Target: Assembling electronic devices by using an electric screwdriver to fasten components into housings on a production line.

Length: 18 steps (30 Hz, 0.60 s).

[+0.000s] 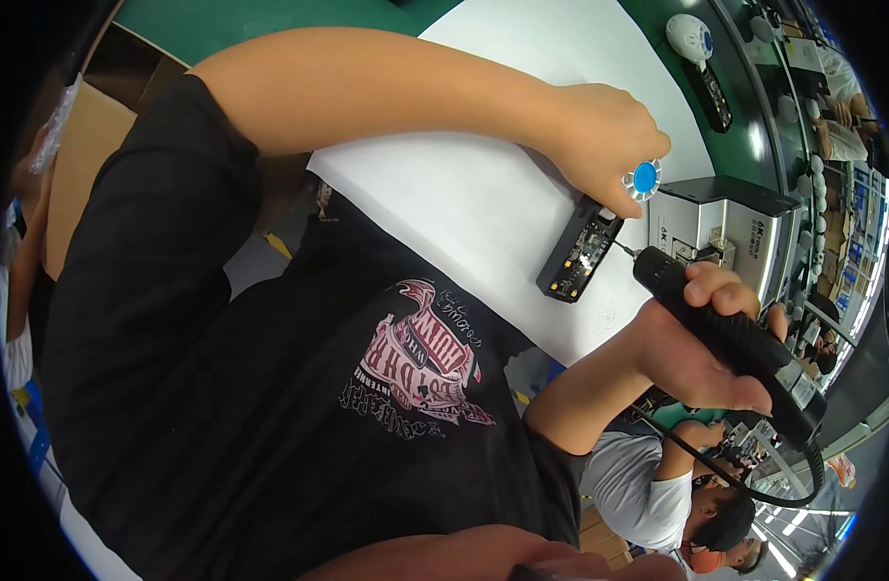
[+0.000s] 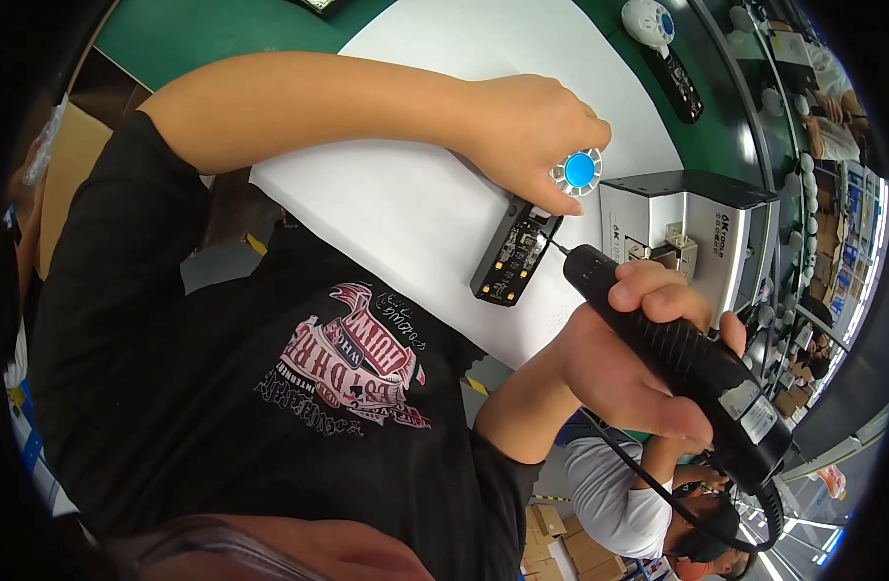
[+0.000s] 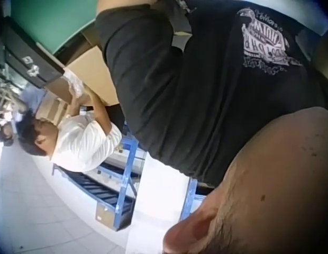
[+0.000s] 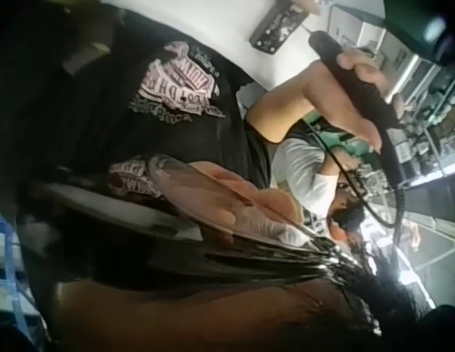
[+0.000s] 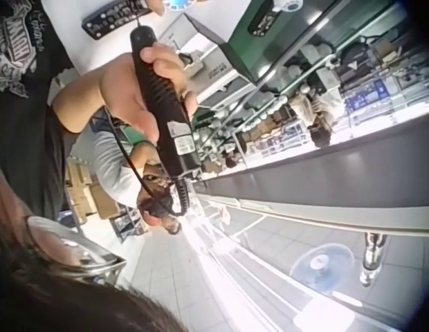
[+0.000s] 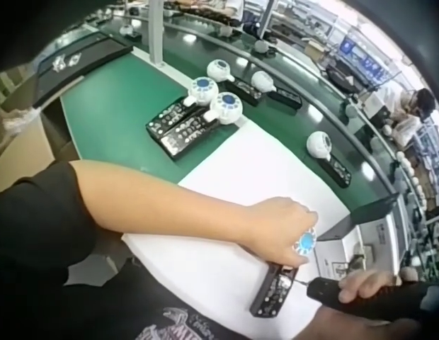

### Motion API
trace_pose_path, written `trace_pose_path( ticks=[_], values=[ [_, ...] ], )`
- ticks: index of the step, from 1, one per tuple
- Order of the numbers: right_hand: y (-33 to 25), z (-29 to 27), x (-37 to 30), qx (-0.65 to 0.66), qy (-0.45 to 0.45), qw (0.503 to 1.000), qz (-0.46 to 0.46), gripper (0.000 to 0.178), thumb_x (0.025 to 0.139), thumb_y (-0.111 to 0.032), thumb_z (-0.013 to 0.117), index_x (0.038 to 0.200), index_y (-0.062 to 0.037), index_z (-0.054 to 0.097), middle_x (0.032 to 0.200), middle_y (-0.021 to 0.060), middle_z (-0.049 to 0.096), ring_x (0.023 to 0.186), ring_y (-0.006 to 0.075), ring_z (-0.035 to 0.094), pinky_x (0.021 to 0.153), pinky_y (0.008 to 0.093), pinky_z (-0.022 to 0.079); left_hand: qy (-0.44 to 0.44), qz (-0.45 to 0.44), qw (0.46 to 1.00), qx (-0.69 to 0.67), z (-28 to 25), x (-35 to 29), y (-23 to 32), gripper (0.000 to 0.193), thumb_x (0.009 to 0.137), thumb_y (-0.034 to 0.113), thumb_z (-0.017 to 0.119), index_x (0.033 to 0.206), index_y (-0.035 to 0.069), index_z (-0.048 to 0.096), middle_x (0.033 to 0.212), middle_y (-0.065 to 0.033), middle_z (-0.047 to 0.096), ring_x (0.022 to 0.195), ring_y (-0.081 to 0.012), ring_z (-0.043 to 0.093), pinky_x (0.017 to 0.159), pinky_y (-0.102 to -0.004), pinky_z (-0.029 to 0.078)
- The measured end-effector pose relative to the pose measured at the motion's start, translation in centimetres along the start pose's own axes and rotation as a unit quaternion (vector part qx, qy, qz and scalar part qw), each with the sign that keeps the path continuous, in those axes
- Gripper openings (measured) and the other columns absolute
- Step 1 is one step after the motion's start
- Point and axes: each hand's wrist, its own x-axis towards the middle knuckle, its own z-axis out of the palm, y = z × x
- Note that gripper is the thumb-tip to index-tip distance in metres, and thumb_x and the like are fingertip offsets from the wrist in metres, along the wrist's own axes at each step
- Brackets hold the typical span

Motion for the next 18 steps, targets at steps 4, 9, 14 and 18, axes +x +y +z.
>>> trace_pose_path(
  ticks=[4, 9, 14, 18],
  values=[
    [0.7, 0.1, -0.5, 0.027, -0.013, 0.999, -0.020, 0.090, 0.092, -0.083, 0.037, 0.139, -0.0072, 0.047, 0.088, 0.0151, 0.063, 0.064, 0.0263, 0.058, 0.068, 0.0431, 0.050, 0.032, 0.030, 0.999, 0.003, 0.6, 0.4, -0.4, 0.058, 0.077, 0.051, 0.076, 0.098, -0.001, 0.065, 0.085, -0.0208, 0.071, 0.081, -0.0393, 0.070, 0.071, -0.0473, 0.056],
    [-1.6, -0.2, 0.6, 0.010, 0.001, 1.000, 0.001, 0.083, 0.090, -0.084, 0.041, 0.126, -0.0111, 0.057, 0.083, 0.0133, 0.066, 0.065, 0.0271, 0.060, 0.068, 0.0446, 0.051, 0.056, 0.051, 0.997, 0.013, 0.5, 0.0, -0.5, 0.058, 0.075, 0.050, 0.077, 0.098, -0.001, 0.065, 0.086, -0.0210, 0.071, 0.082, -0.0393, 0.070, 0.071, -0.0472, 0.056],
    [-4.2, -4.0, 3.8, -0.130, 0.082, 0.974, -0.165, 0.088, 0.090, -0.084, 0.040, 0.129, -0.0060, 0.050, 0.079, 0.0149, 0.065, 0.061, 0.0269, 0.061, 0.062, 0.0413, 0.053, 0.042, 0.041, 0.998, 0.017, 0.3, -0.1, -0.1, 0.059, 0.075, 0.051, 0.078, 0.100, -0.001, 0.066, 0.085, -0.0199, 0.071, 0.083, -0.0389, 0.071, 0.071, -0.0468, 0.056],
    [-1.7, -1.8, 4.2, -0.313, 0.226, 0.909, -0.154, 0.084, 0.087, -0.087, 0.043, 0.115, -0.0082, 0.057, 0.068, 0.0103, 0.063, 0.059, 0.0254, 0.062, 0.062, 0.0418, 0.053, 0.045, 0.020, 0.998, 0.025, 0.1, -0.2, -0.5, 0.056, 0.076, 0.049, 0.080, 0.102, 0.002, 0.065, 0.088, -0.0184, 0.071, 0.084, -0.0382, 0.070, 0.072, -0.0458, 0.055]
  ],
)
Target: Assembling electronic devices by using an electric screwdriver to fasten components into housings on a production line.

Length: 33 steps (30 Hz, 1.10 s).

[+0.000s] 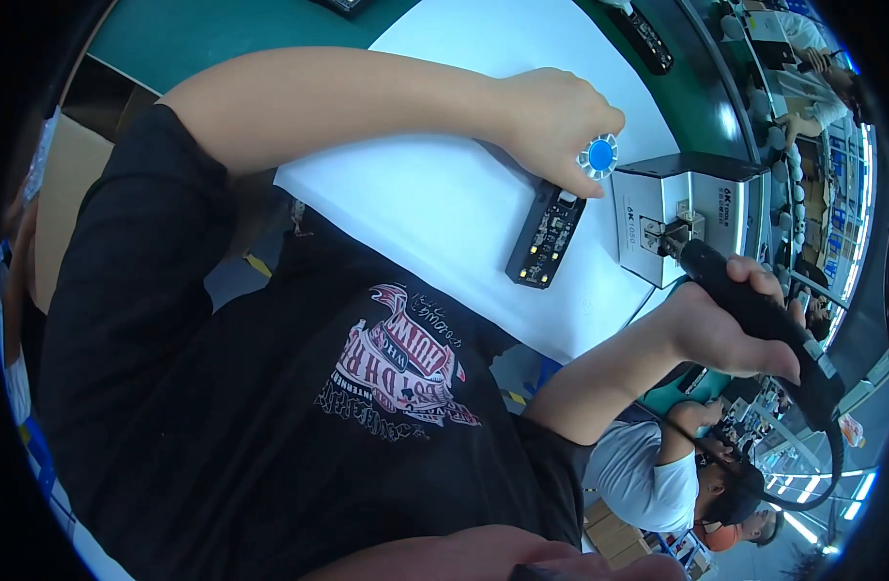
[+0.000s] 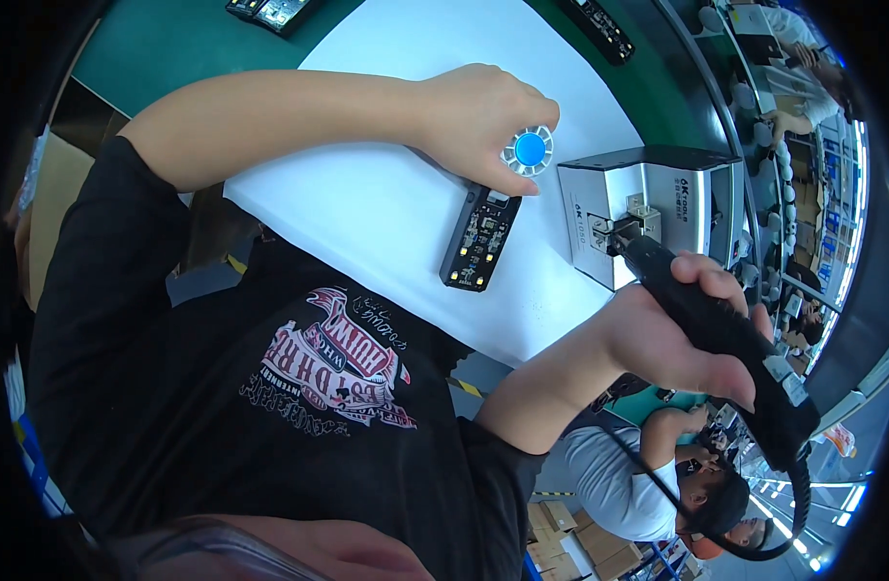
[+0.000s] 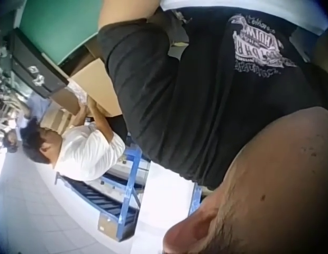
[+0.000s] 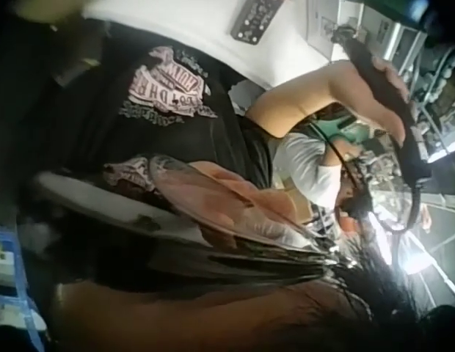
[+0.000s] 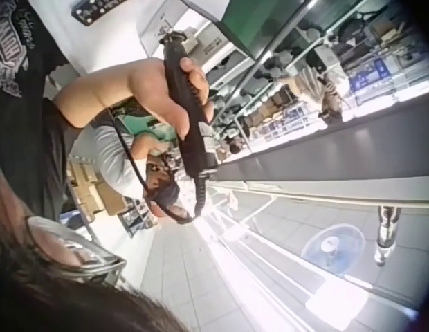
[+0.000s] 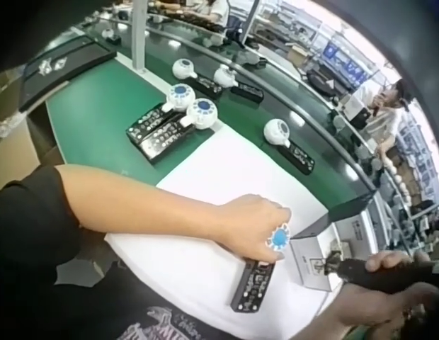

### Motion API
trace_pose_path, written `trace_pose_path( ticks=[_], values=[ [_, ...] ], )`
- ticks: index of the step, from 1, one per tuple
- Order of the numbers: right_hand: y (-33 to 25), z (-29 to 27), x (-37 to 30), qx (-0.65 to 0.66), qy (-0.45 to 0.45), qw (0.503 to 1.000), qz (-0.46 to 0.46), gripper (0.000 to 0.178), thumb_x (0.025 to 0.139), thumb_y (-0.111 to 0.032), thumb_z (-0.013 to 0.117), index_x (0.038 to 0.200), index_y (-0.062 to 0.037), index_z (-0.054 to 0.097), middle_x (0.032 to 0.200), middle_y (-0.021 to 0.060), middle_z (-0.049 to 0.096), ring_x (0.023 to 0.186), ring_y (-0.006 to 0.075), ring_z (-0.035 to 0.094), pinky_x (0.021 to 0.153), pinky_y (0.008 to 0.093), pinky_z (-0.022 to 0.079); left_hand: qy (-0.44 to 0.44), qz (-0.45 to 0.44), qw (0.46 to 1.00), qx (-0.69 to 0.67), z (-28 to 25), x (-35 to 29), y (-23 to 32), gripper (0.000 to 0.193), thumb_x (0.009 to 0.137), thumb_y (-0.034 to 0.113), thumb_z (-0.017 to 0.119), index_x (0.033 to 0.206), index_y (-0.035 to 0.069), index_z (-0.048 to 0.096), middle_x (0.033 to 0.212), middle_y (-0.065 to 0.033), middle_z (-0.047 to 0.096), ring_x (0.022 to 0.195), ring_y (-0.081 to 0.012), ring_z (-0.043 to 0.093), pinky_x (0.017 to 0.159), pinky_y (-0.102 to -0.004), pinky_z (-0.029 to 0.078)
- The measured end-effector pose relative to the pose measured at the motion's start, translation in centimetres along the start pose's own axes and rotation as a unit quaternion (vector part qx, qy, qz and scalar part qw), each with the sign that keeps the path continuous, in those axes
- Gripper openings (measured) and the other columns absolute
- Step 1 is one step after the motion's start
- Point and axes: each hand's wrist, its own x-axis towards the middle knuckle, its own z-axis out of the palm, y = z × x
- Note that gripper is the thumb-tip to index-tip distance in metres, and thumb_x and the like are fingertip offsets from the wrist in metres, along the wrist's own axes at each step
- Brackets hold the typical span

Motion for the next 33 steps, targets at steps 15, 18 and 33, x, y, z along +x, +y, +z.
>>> trace_pose_path(
  ticks=[15, 18, 33],
  values=[
    [-1.4, 1.0, -5.9, 0.379, -0.229, 0.886, 0.138, 0.087, 0.094, -0.079, 0.041, 0.141, -0.0071, 0.047, 0.091, 0.0166, 0.064, 0.070, 0.0280, 0.061, 0.072, 0.0462, 0.050, 0.036, 0.013, 0.999, 0.009, 0.3, 0.4, -0.4, 0.058, 0.074, 0.052, 0.075, 0.100, 0.001, 0.070, 0.086, -0.0183, 0.072, 0.082, -0.0372, 0.071, 0.071, -0.0457, 0.056],
    [-1.5, 1.2, -5.9, 0.366, -0.231, 0.891, 0.136, 0.087, 0.093, -0.080, 0.041, 0.141, -0.0077, 0.047, 0.091, 0.0164, 0.064, 0.069, 0.0276, 0.060, 0.072, 0.0460, 0.050, 0.029, 0.008, 1.000, 0.004, 0.1, 0.4, -0.2, 0.057, 0.073, 0.051, 0.074, 0.098, 0.001, 0.070, 0.085, -0.0183, 0.072, 0.081, -0.0370, 0.070, 0.071, -0.0458, 0.056],
    [-1.2, 1.8, -6.4, 0.380, -0.236, 0.884, 0.139, 0.086, 0.092, -0.081, 0.041, 0.136, -0.0080, 0.049, 0.089, 0.0163, 0.065, 0.067, 0.0274, 0.062, 0.070, 0.0441, 0.052, 0.020, -0.007, 1.000, -0.004, 0.2, 0.7, 0.3, 0.052, 0.071, 0.047, 0.075, 0.089, -0.001, 0.071, 0.080, -0.0197, 0.071, 0.077, -0.0372, 0.070, 0.068, -0.0455, 0.056]
  ],
)
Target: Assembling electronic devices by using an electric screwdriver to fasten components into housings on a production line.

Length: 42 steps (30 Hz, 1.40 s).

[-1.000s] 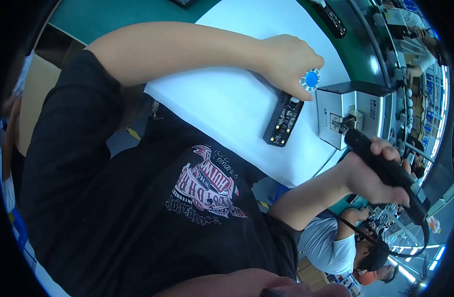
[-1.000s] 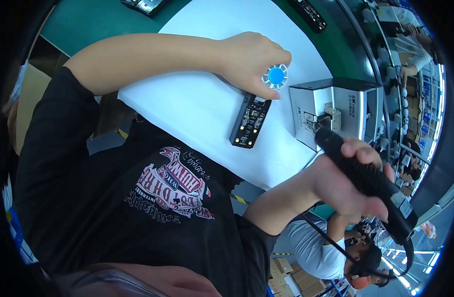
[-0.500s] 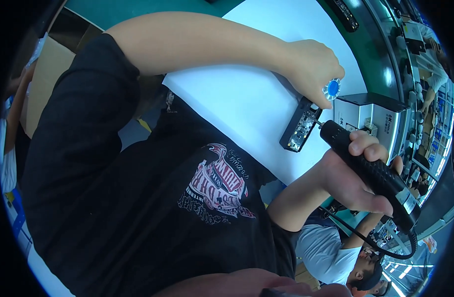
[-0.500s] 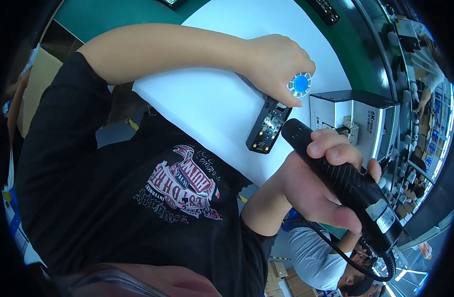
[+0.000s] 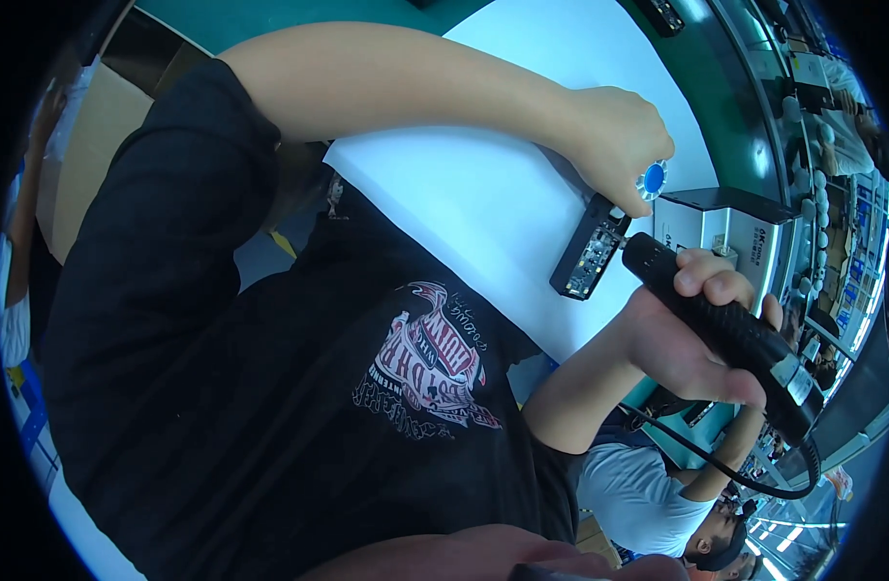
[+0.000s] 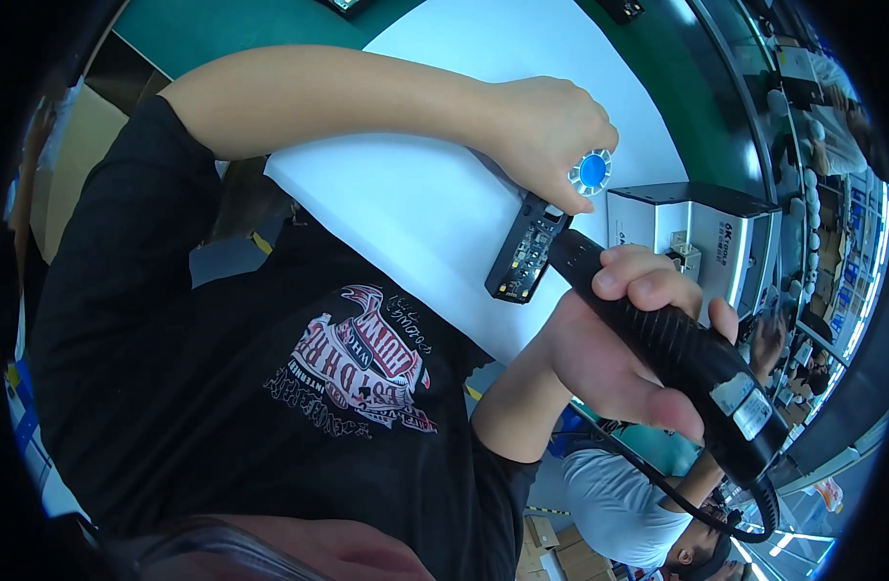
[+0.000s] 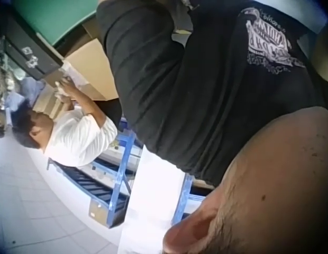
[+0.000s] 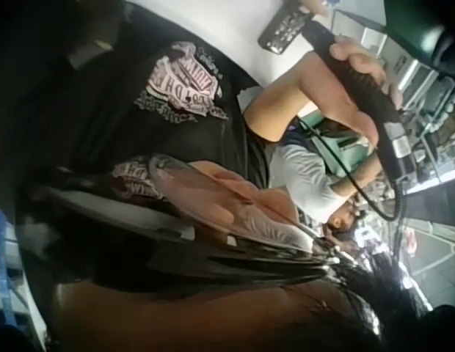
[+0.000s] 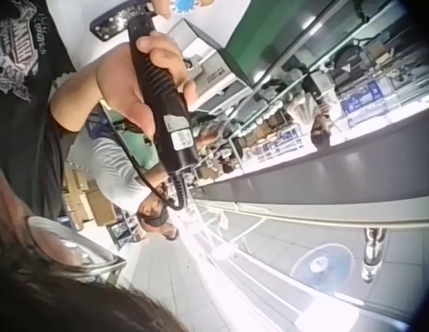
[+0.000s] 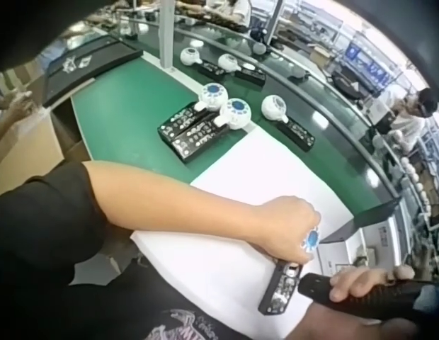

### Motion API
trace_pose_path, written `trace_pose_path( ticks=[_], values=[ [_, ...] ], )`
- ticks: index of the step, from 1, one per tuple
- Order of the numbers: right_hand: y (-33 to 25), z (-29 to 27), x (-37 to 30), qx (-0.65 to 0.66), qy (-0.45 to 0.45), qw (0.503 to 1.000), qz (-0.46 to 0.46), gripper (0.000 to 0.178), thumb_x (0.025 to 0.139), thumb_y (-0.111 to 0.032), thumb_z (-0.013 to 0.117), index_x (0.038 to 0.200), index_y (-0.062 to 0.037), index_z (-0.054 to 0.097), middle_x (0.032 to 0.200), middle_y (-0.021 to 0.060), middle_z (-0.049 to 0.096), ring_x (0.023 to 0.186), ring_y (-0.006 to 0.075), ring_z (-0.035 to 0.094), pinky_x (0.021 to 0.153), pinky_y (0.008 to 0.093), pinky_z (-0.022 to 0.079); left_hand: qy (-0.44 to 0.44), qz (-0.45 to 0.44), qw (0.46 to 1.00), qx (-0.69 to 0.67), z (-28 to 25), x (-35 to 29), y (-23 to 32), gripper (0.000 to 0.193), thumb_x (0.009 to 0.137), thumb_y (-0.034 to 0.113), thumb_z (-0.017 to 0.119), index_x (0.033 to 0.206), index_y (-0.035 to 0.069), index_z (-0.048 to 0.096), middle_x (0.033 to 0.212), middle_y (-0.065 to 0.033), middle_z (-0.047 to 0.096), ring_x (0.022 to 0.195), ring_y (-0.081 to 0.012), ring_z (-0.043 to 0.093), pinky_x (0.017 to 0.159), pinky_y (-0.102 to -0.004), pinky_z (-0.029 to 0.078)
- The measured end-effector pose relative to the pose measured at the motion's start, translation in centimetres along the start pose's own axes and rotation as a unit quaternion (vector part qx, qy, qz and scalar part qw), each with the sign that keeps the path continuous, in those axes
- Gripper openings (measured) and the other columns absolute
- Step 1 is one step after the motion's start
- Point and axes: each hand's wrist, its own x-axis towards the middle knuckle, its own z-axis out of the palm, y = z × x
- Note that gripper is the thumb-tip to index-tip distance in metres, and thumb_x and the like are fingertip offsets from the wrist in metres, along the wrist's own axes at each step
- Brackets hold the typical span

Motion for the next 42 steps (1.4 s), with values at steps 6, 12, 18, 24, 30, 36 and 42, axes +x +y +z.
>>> trace_pose_path(
  ticks=[6, 12, 18, 24, 30, 36, 42],
  values=[
    [-4.0, -3.3, 2.3, -0.142, 0.064, 0.982, -0.103, 0.085, 0.089, -0.085, 0.039, 0.122, -0.0088, 0.054, 0.081, 0.0148, 0.066, 0.064, 0.0268, 0.063, 0.068, 0.0423, 0.053, 0.032, 0.020, 0.999, 0.036, 0.0, -0.5, -0.4, 0.057, 0.073, 0.052, 0.076, 0.094, -0.001, 0.070, 0.082, -0.0189, 0.071, 0.079, -0.0376, 0.070, 0.070, -0.0453, 0.056],
    [-3.9, -5.1, 4.6, -0.321, 0.217, 0.912, -0.133, 0.083, 0.089, -0.086, 0.040, 0.118, -0.0090, 0.053, 0.074, 0.0143, 0.064, 0.063, 0.0263, 0.062, 0.066, 0.0408, 0.054, 0.042, -0.010, 0.998, 0.055, -0.1, -0.1, -1.2, 0.062, 0.075, 0.056, 0.074, 0.101, 0.001, 0.070, 0.084, -0.0183, 0.072, 0.081, -0.0376, 0.071, 0.072, -0.0456, 0.056],
    [-4.4, -4.6, 2.2, -0.079, 0.115, 0.990, -0.011, 0.085, 0.090, -0.084, 0.041, 0.123, -0.0060, 0.051, 0.076, 0.0146, 0.065, 0.063, 0.0271, 0.062, 0.067, 0.0436, 0.055, 0.093, -0.015, 0.993, 0.075, -0.6, 0.2, -2.4, 0.065, 0.075, 0.059, 0.073, 0.104, 0.001, 0.071, 0.086, -0.0175, 0.072, 0.082, -0.0370, 0.071, 0.072, -0.0451, 0.057],
    [-3.0, -3.6, -1.3, -0.055, 0.086, 0.995, -0.009, 0.087, 0.093, -0.081, 0.041, 0.132, -0.0039, 0.049, 0.083, 0.0155, 0.066, 0.065, 0.0273, 0.062, 0.069, 0.0454, 0.055, 0.065, -0.046, 0.993, 0.089, -1.1, 0.4, -1.8, 0.060, 0.076, 0.056, 0.076, 0.104, 0.004, 0.069, 0.091, -0.0150, 0.072, 0.084, -0.0346, 0.071, 0.073, -0.0422, 0.056],
    [-2.7, -3.5, -2.0, -0.085, 0.076, 0.993, -0.004, 0.088, 0.093, -0.081, 0.040, 0.138, -0.0054, 0.044, 0.089, 0.0145, 0.064, 0.066, 0.0267, 0.061, 0.067, 0.0414, 0.051, 0.071, -0.040, 0.992, 0.092, -0.8, 0.4, -2.4, 0.067, 0.074, 0.062, 0.071, 0.105, 0.002, 0.072, 0.087, -0.0169, 0.073, 0.083, -0.0355, 0.072, 0.070, -0.0448, 0.058],
    [-2.6, -3.6, -2.0, -0.054, 0.049, 0.997, 0.006, 0.087, 0.093, -0.081, 0.040, 0.139, -0.0074, 0.046, 0.090, 0.0152, 0.066, 0.068, 0.0269, 0.062, 0.069, 0.0431, 0.051, 0.078, -0.038, 0.992, 0.087, -0.9, 0.3, -2.3, 0.067, 0.074, 0.061, 0.072, 0.106, 0.002, 0.072, 0.087, -0.0170, 0.073, 0.082, -0.0346, 0.072, 0.069, -0.0447, 0.058],
    [-2.1, -4.5, -1.6, 0.011, 0.023, 0.999, 0.035, 0.085, 0.092, -0.081, 0.041, 0.134, -0.0079, 0.053, 0.089, 0.0153, 0.068, 0.070, 0.0270, 0.064, 0.073, 0.0456, 0.054, 0.074, 0.000, 0.994, 0.084, -0.7, 0.5, -2.5, 0.065, 0.075, 0.061, 0.072, 0.104, 0.003, 0.071, 0.085, -0.0167, 0.072, 0.082, -0.0351, 0.072, 0.070, -0.0447, 0.057]
  ],
)
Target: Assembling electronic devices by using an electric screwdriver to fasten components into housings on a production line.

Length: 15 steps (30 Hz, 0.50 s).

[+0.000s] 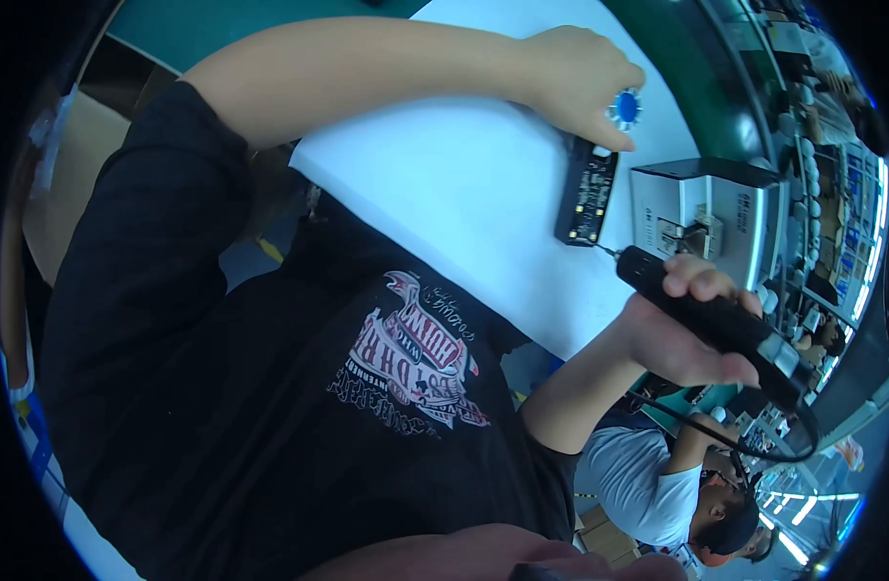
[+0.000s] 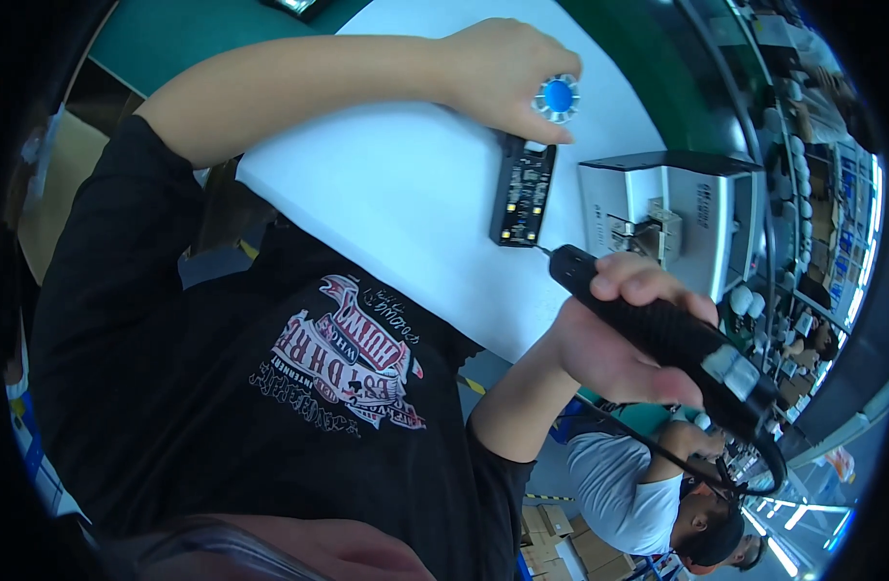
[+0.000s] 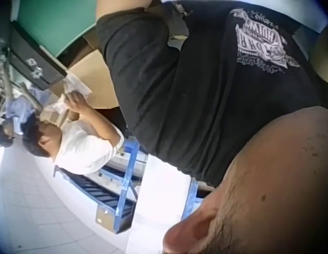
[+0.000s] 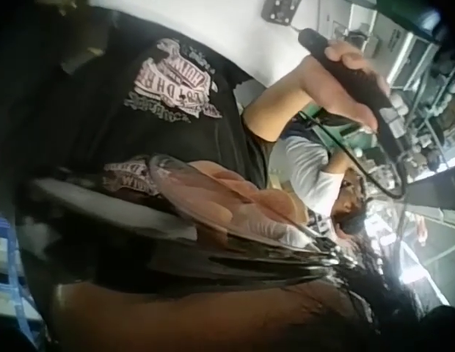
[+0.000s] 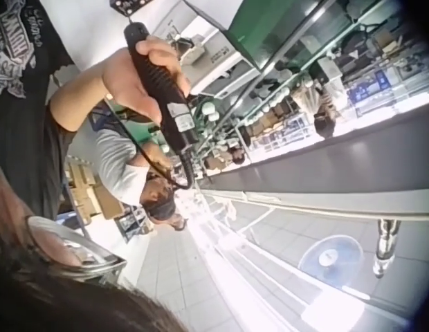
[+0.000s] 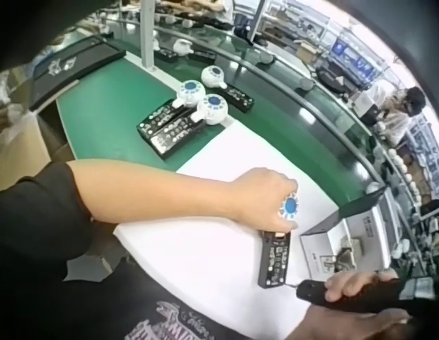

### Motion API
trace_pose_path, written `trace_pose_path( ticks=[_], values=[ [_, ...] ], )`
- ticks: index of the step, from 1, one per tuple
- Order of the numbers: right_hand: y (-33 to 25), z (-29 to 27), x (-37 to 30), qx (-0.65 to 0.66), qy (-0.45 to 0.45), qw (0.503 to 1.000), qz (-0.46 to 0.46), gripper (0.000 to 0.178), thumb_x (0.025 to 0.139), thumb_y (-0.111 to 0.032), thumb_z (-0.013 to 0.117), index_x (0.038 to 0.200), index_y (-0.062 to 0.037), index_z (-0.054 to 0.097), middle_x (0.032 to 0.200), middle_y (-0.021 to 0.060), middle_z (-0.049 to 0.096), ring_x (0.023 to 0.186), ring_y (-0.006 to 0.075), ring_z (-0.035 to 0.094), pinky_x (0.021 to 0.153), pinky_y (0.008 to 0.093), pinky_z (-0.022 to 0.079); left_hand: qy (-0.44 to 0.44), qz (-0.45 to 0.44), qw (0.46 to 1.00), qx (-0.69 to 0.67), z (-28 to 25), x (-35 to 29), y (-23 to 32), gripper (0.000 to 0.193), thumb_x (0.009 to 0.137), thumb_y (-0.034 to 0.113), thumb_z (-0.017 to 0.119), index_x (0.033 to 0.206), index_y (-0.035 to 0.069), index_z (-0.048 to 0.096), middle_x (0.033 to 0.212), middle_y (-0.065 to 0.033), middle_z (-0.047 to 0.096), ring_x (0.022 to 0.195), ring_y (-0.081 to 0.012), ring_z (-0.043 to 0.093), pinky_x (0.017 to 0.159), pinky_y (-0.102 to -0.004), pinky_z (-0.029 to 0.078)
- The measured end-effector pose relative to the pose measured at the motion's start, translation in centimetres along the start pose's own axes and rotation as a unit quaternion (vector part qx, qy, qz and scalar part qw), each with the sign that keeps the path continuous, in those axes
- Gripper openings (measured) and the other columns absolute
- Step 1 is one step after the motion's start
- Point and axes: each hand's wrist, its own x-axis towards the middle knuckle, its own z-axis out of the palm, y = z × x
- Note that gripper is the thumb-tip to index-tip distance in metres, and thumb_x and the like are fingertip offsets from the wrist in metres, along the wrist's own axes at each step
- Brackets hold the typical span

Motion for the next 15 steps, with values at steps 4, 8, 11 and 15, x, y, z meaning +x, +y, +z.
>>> trace_pose_path(
  ticks=[4, 8, 11, 15],
  values=[
    [-1.6, 0.3, 1.8, -0.100, 0.036, 0.992, -0.063, 0.080, 0.091, -0.082, 0.042, 0.120, -0.0087, 0.059, 0.082, 0.0138, 0.069, 0.066, 0.0261, 0.065, 0.068, 0.0426, 0.055, 0.016, 0.006, 1.000, 0.010, -0.5, 0.0, -0.5, 0.064, 0.076, 0.061, 0.072, 0.103, 0.003, 0.071, 0.084, -0.0163, 0.072, 0.082, -0.0357, 0.071, 0.071, -0.0448, 0.057],
    [-2.9, -1.3, 5.0, -0.271, 0.132, 0.923, -0.239, 0.081, 0.093, -0.080, 0.041, 0.122, -0.0061, 0.054, 0.078, 0.0134, 0.066, 0.063, 0.0267, 0.064, 0.060, 0.0395, 0.054, -0.002, -0.004, 1.000, 0.015, -0.1, -0.2, 0.1, 0.064, 0.077, 0.062, 0.072, 0.102, 0.003, 0.071, 0.085, -0.0158, 0.072, 0.082, -0.0358, 0.071, 0.071, -0.0451, 0.056],
    [-1.5, -0.7, 5.5, -0.235, 0.158, 0.941, -0.185, 0.078, 0.092, -0.081, 0.041, 0.112, -0.0076, 0.056, 0.074, 0.0128, 0.066, 0.060, 0.0257, 0.063, 0.058, 0.0376, 0.054, 0.022, 0.000, 0.999, 0.026, -0.2, -0.2, 0.0, 0.064, 0.077, 0.062, 0.072, 0.102, 0.003, 0.070, 0.084, -0.0156, 0.072, 0.081, -0.0355, 0.071, 0.070, -0.0456, 0.056],
    [-2.2, 0.0, 4.5, -0.138, 0.134, 0.977, -0.094, 0.080, 0.091, -0.083, 0.041, 0.111, -0.0073, 0.057, 0.073, 0.0127, 0.066, 0.060, 0.0254, 0.062, 0.060, 0.0384, 0.054, 0.028, -0.009, 0.999, 0.031, -0.2, -0.3, -0.1, 0.063, 0.077, 0.062, 0.071, 0.100, 0.004, 0.070, 0.082, -0.0149, 0.072, 0.079, -0.0351, 0.071, 0.069, -0.0453, 0.056]
  ],
)
